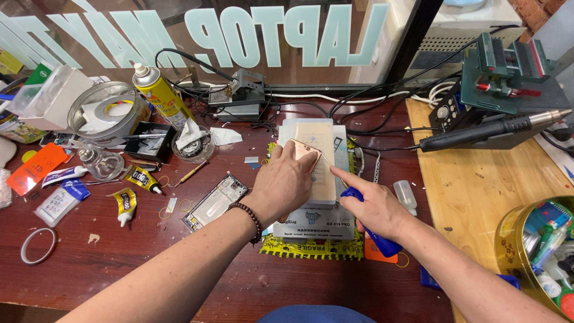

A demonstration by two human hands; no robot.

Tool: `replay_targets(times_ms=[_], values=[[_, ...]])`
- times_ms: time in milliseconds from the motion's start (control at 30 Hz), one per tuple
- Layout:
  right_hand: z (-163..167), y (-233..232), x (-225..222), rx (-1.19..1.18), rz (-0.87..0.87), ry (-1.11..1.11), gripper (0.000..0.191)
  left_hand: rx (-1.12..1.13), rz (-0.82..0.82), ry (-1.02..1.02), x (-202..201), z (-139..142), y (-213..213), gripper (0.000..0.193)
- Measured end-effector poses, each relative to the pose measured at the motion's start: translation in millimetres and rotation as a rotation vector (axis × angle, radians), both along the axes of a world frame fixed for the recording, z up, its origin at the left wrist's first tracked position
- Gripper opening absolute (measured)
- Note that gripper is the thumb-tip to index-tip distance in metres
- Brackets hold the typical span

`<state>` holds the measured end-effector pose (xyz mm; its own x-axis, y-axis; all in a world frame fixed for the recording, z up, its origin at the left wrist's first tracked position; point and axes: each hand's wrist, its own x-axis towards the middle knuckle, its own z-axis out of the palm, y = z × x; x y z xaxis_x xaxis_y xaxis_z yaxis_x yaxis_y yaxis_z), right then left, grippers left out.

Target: The person heats the edge of a smartphone with a blue heat gun and pries along the seam with a blade tool to separate the screen assembly from the phone frame. They lift and reposition the phone back cover, work the tool around the edges, and set the separated screen panel on a box on the workbench.

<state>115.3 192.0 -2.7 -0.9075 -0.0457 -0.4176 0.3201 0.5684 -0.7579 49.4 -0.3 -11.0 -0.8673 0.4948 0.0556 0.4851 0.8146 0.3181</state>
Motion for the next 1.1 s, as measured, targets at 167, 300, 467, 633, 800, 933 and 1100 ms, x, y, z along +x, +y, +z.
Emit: replay_targets(times_ms=[167,300,467,633,800,933,1100], values=[[1,0,0,0.027,-0.021,-0.023,0.066,0.014,-0.004,0.014,0,-2,-1,0.048],[0,2,0,0.007,-0.044,-0.006,0.068,0.002,0.0,0.006,0,-4,0,0.048],[0,12,-4,-0.058,-0.014,-0.008,0.069,0.082,0.007,-0.011,-3,-3,-3,0.045],[-2,11,-11,-0.04,0.099,0.035,0.07,0.095,0.017,-0.055,-4,0,-7,0.036],[-1,6,-16,-0.005,0.059,-0.032,0.066,0.052,0.026,-0.071,-4,0,-6,0.037],[6,7,-16,0.011,0.038,-0.053,0.067,0.049,0.02,-0.063,-4,-1,-6,0.037],[11,2,-19,-0.013,0.13,-0.046,0.067,0.075,0.012,-0.044,-5,-2,-6,0.037]])
